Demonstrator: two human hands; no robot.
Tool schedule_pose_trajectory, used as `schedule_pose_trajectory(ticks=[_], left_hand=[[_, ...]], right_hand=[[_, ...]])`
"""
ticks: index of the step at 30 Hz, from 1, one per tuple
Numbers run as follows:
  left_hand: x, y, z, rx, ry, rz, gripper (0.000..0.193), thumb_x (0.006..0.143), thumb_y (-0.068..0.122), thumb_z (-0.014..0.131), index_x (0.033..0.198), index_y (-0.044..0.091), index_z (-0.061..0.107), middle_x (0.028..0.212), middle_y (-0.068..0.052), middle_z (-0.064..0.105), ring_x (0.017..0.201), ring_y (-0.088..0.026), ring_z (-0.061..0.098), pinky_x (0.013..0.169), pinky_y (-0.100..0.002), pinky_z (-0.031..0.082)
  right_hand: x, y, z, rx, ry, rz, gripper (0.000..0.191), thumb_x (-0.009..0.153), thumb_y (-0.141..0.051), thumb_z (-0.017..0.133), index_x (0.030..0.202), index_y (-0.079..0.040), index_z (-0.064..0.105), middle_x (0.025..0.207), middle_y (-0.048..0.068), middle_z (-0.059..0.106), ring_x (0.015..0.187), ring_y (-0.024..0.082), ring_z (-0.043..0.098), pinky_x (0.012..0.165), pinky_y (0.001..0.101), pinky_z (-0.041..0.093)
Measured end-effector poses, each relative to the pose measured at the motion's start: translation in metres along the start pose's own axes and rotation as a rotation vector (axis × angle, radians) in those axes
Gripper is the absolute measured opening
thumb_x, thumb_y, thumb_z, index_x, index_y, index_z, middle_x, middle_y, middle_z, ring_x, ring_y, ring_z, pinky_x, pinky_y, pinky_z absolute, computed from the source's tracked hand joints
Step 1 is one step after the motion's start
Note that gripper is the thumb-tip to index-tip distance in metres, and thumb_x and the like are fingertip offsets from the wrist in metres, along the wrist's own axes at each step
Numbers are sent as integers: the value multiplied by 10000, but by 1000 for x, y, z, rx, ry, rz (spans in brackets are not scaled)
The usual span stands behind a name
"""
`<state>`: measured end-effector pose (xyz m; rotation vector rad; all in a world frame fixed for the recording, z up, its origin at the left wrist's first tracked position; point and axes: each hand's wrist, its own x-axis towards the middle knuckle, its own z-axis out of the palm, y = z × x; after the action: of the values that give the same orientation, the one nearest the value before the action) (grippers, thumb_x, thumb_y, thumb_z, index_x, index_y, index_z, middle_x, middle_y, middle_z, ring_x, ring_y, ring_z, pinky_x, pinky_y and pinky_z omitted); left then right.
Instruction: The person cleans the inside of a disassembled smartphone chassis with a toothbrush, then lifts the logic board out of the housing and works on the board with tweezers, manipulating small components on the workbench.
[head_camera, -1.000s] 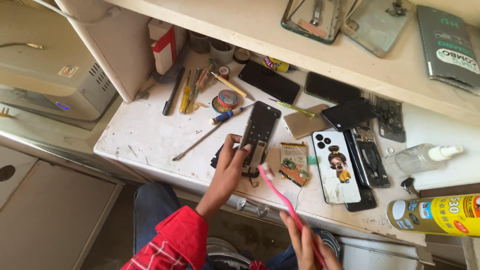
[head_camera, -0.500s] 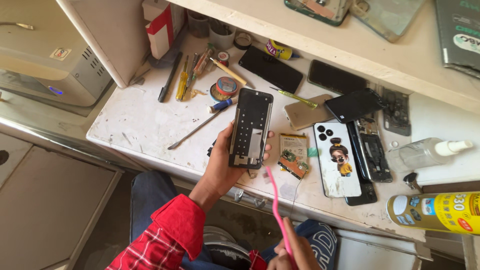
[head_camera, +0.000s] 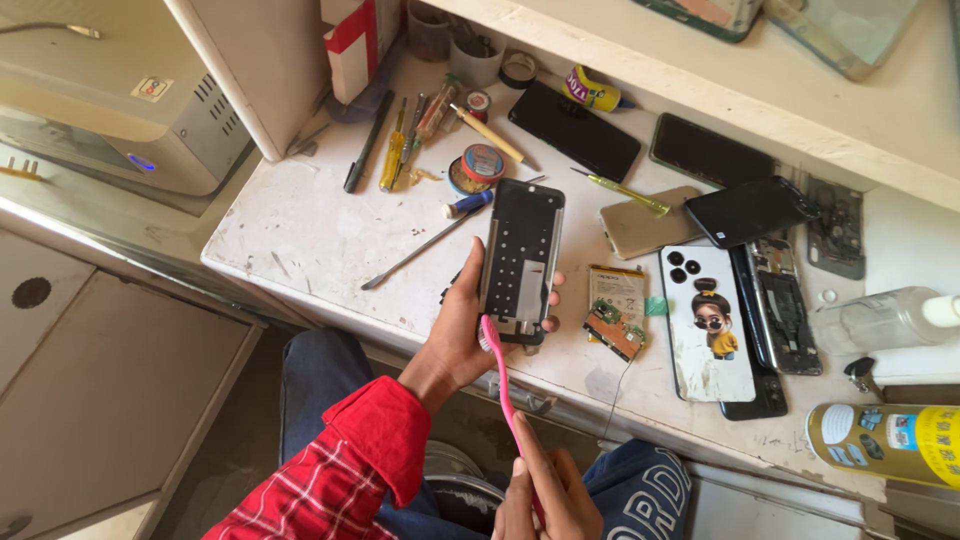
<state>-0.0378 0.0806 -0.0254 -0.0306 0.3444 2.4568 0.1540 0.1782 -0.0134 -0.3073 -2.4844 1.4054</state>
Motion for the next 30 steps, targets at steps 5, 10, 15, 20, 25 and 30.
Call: schedule_pose_trajectory(ticks=[5,10,15,20,25,30], left_hand=[[1,-1,-2,3,0,7,762,1071,668,238,1393,53,550,1178,-167,692,949,-244,664,789,-395,556],[1,-1,-3,-20,11,19,746,1064,651,237,1388,52,541,1176,-171,688,957,-253,671,810,-416,562],[-1,-2,-4,49,40,21,710,1090,621,243,1406,60,541,1193,-173,685,966,-253,667,808,-424,555],[1,2,-4,-42,-68,26,744,1085,643,252,1380,28,547,1181,-168,692,945,-264,668,820,-413,564],[0,-2,-3,11,25,41,692,1079,617,270,1371,62,562,1154,-161,698,946,-247,673,794,-419,567],[-2,-3,-5,94,30,-9,689,1081,625,283,1389,67,544,1159,-156,685,977,-245,674,847,-406,578]], right_hand=[[16,-21,4,117,-47,86,491,888,81,548,1305,-119,711,646,52,610,324,64,579,296,257,425],[13,-34,15,147,12,-13,440,904,87,531,1269,-77,713,716,33,678,331,42,558,315,232,400],[27,-36,18,160,15,-41,432,962,48,546,1355,-80,671,754,54,625,419,48,546,362,233,397],[48,-40,20,211,-41,-31,431,960,46,542,1359,-72,656,748,54,626,394,43,571,341,235,436],[28,-50,12,136,-38,50,447,930,51,508,1325,-84,666,809,34,725,350,41,609,300,243,428],[78,-46,24,260,-1,-65,397,1000,44,549,1363,-76,656,727,45,596,416,49,526,345,244,395]])
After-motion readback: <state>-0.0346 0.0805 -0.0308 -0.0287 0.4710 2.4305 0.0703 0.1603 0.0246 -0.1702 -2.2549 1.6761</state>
